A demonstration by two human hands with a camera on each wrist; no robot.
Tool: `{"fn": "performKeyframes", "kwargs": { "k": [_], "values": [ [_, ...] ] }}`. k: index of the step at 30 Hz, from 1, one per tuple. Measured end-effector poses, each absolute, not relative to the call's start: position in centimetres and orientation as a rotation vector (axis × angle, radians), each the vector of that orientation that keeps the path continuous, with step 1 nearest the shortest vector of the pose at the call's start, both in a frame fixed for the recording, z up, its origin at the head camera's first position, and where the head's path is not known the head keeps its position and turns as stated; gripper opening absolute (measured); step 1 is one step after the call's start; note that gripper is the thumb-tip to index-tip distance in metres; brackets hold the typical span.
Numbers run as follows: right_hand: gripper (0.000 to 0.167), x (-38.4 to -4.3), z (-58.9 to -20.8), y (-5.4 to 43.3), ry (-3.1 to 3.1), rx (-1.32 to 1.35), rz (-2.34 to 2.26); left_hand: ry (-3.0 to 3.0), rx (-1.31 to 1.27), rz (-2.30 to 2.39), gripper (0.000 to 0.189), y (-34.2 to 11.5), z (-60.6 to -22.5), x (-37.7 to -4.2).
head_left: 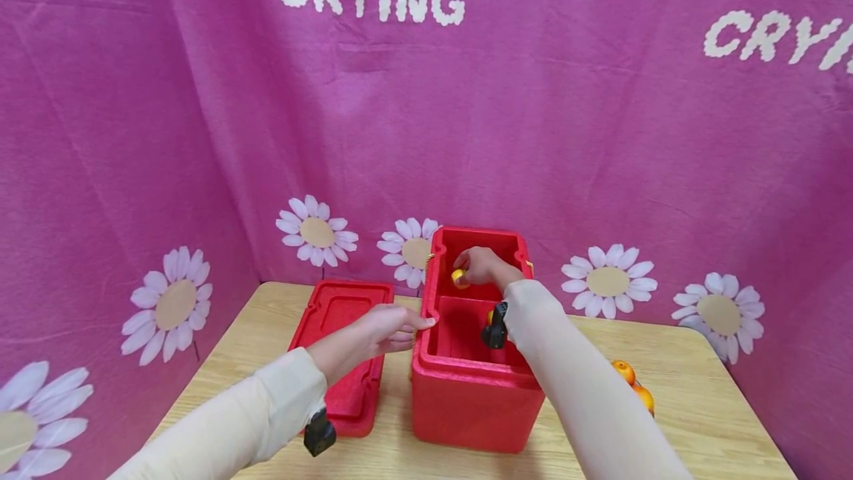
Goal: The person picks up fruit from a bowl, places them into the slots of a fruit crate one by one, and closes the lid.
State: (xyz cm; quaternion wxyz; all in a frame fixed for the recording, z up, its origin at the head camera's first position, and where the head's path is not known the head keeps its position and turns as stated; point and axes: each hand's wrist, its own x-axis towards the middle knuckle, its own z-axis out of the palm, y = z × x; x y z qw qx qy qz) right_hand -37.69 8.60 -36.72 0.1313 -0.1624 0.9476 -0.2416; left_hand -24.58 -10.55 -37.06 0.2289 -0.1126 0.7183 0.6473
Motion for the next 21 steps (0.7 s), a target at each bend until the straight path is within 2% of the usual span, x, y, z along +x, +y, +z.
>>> {"fn": "performKeyframes", "kwargs": {
  "k": [5,15,21],
  "values": [
    [0.043,-37.3,-35.8,8.7,2.791,-0.472,-0.667,1.976,-0.312,1.793,0.033,-10.5,-37.0,-24.5],
    [0.038,-35.5,-32.6,10.2,2.811,-0.675,-0.373,1.988,-0.31,1.781,0.034,-10.1,-37.1,-24.3],
    [0.038,-33.7,-31.0,12.1,2.836,-0.718,-0.367,1.995,-0.339,1.785,0.035,-10.1,-36.9,-24.3]
  ]
}}
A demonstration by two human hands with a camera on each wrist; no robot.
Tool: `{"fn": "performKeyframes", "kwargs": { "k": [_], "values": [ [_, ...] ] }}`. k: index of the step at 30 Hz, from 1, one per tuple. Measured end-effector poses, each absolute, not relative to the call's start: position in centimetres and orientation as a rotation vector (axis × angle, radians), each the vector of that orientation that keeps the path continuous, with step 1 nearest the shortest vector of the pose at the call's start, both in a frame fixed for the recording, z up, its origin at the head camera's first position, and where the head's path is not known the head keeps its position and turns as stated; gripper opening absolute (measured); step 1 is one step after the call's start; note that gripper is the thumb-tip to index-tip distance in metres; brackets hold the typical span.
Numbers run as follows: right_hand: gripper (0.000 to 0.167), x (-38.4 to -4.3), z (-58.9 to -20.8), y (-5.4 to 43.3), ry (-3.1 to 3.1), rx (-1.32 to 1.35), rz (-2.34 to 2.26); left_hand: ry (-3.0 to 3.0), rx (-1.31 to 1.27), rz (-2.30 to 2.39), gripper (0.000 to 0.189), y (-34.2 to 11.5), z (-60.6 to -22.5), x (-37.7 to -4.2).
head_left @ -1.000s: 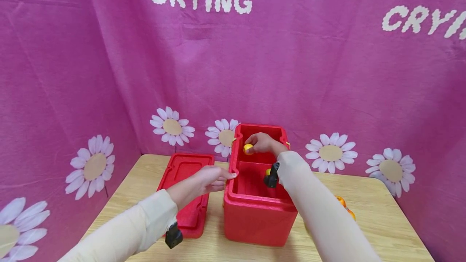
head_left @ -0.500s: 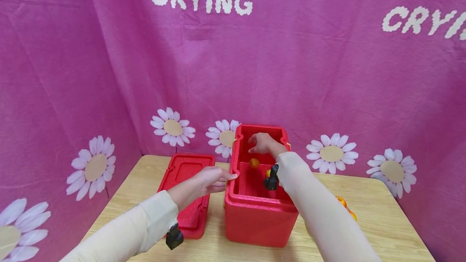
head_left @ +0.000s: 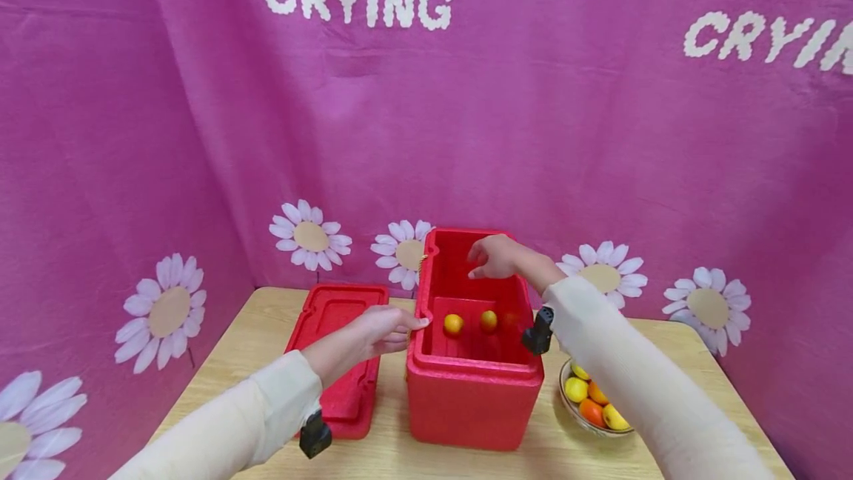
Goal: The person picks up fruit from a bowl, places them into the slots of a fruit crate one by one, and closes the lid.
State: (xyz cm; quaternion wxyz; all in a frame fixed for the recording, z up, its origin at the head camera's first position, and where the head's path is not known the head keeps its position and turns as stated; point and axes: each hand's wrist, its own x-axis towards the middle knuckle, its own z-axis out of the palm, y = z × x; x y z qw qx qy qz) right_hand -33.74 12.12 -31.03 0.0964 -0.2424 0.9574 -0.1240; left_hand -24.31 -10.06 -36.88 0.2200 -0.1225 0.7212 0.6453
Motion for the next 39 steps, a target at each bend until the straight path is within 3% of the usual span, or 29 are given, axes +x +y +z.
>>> {"fn": "performKeyframes", "kwargs": {
  "k": [17,28,39],
  "values": [
    [0.026,-25.4,-32.5,18.4,3.076,-1.024,-0.744,2.024,-0.32,1.774,0.04,-10.2,-37.2,-24.0],
    [0.026,-20.6,-36.8,22.9,3.202,-0.871,-0.766,2.018,-0.326,1.801,0.039,-10.2,-37.3,-24.0],
    [0.021,-18.5,-42.5,27.4,3.157,-0.658,-0.714,2.008,-0.319,1.821,0.039,-10.1,-37.4,-24.1]
  ]
}}
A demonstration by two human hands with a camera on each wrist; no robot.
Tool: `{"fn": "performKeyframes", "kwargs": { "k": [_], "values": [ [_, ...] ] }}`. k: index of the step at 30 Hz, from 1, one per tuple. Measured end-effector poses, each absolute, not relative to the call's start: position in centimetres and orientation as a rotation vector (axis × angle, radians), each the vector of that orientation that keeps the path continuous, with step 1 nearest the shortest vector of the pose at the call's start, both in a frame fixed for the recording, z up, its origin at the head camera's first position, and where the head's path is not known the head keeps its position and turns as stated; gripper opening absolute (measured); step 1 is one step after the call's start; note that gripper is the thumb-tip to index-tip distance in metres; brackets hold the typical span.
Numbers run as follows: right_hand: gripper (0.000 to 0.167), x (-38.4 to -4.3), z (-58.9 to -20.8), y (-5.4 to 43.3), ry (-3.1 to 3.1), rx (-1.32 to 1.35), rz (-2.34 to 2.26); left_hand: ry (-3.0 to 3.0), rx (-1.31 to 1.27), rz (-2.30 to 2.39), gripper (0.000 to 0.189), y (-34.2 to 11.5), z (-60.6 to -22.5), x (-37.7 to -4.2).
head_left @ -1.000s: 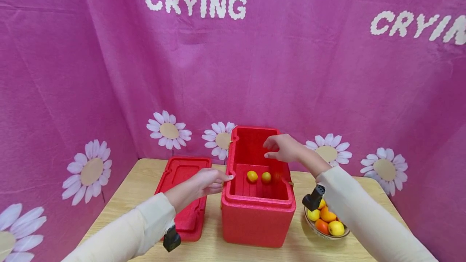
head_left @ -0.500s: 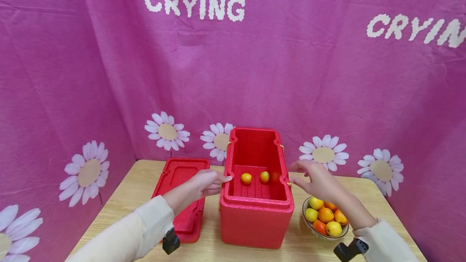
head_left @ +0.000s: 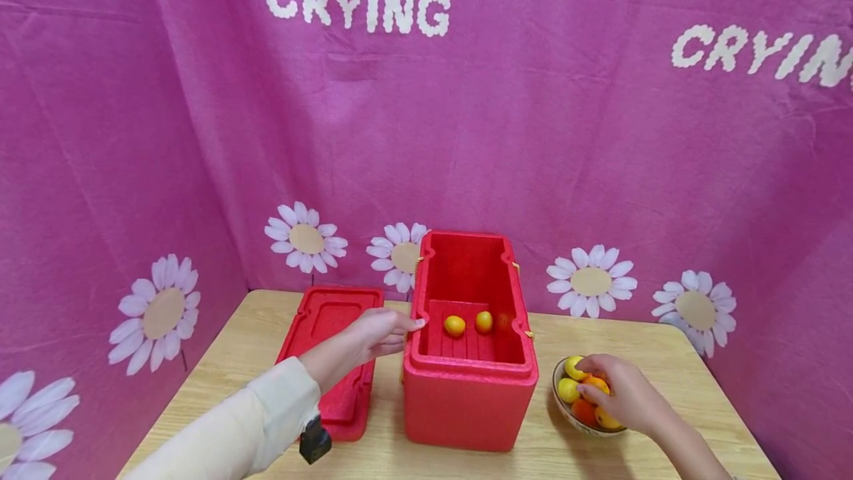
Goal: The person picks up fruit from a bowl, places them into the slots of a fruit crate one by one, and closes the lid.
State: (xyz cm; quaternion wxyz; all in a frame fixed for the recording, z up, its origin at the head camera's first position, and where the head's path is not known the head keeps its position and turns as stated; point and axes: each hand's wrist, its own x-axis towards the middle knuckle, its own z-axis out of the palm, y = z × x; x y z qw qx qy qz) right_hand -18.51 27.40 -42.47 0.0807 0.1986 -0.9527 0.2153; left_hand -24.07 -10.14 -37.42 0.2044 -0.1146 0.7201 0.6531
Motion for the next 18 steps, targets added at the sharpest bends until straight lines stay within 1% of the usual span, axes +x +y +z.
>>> {"fn": "performKeyframes", "kwargs": {
  "k": [6,11,18],
  "values": [
    [0.022,-17.9,-45.0,29.5,-2.878,0.643,0.617,1.995,-0.325,1.828,0.039,-10.1,-37.4,-24.1],
    [0.025,-17.6,-46.7,30.4,-2.747,0.686,0.52,1.998,-0.315,1.821,0.038,-10.1,-37.2,-24.1],
    [0.038,-17.4,-48.0,30.7,-2.628,0.708,0.392,1.999,-0.314,1.813,0.037,-10.3,-37.1,-24.0]
  ]
}}
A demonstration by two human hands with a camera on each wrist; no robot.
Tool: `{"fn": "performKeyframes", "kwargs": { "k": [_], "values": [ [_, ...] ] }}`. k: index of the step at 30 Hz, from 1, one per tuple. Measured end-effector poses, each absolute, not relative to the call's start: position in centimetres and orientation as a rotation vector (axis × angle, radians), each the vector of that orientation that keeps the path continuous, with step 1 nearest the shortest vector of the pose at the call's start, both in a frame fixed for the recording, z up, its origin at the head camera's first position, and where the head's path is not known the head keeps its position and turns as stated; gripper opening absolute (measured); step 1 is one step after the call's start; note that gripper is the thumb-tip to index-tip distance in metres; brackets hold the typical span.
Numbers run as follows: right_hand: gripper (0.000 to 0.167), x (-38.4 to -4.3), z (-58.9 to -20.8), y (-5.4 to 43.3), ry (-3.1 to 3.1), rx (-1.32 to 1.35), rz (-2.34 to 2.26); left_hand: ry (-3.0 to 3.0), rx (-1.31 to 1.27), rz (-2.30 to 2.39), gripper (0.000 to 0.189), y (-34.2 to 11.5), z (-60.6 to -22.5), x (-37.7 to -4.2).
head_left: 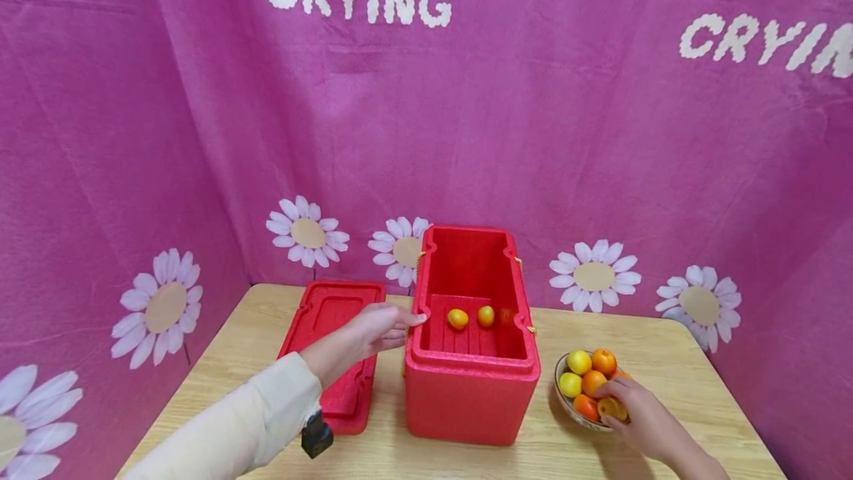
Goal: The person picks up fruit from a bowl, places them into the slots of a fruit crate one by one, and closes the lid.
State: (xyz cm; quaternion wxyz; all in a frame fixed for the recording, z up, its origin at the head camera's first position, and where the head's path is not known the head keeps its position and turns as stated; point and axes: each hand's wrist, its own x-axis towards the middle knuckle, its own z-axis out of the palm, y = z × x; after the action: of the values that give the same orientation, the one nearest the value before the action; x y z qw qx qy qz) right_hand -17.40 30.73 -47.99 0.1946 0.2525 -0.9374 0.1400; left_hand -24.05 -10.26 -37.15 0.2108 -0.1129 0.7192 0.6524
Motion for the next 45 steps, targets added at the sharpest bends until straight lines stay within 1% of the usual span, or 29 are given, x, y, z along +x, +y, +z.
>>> {"fn": "performKeyframes", "kwargs": {
  "k": [3,10,17,28,32,40,45],
  "values": [
    [0.042,-17.4,-48.1,30.8,-2.624,0.699,0.361,2.005,-0.317,1.809,0.037,-10.2,-37.1,-24.2],
    [0.038,-17.5,-48.4,30.8,-2.715,0.571,0.379,1.991,-0.284,1.831,0.034,-10.0,-37.1,-24.4],
    [0.045,-17.8,-49.0,31.2,-2.569,0.642,0.346,1.991,-0.294,1.824,0.035,-10.0,-36.9,-24.5],
    [0.043,-18.0,-48.7,31.6,-2.606,0.667,0.396,1.996,-0.298,1.818,0.033,-10.0,-37.0,-24.4],
    [0.04,-17.6,-48.4,31.5,-2.663,0.644,0.452,1.993,-0.296,1.825,0.034,-10.0,-37.1,-24.2],
    [0.034,-17.4,-47.4,31.5,-2.659,0.753,0.743,1.989,-0.284,1.839,0.031,-10.1,-37.4,-24.2],
    [0.029,-17.6,-47.5,31.4,-2.614,0.766,0.905,1.981,-0.3,1.841,0.033,-10.1,-37.4,-24.2]
  ]
}}
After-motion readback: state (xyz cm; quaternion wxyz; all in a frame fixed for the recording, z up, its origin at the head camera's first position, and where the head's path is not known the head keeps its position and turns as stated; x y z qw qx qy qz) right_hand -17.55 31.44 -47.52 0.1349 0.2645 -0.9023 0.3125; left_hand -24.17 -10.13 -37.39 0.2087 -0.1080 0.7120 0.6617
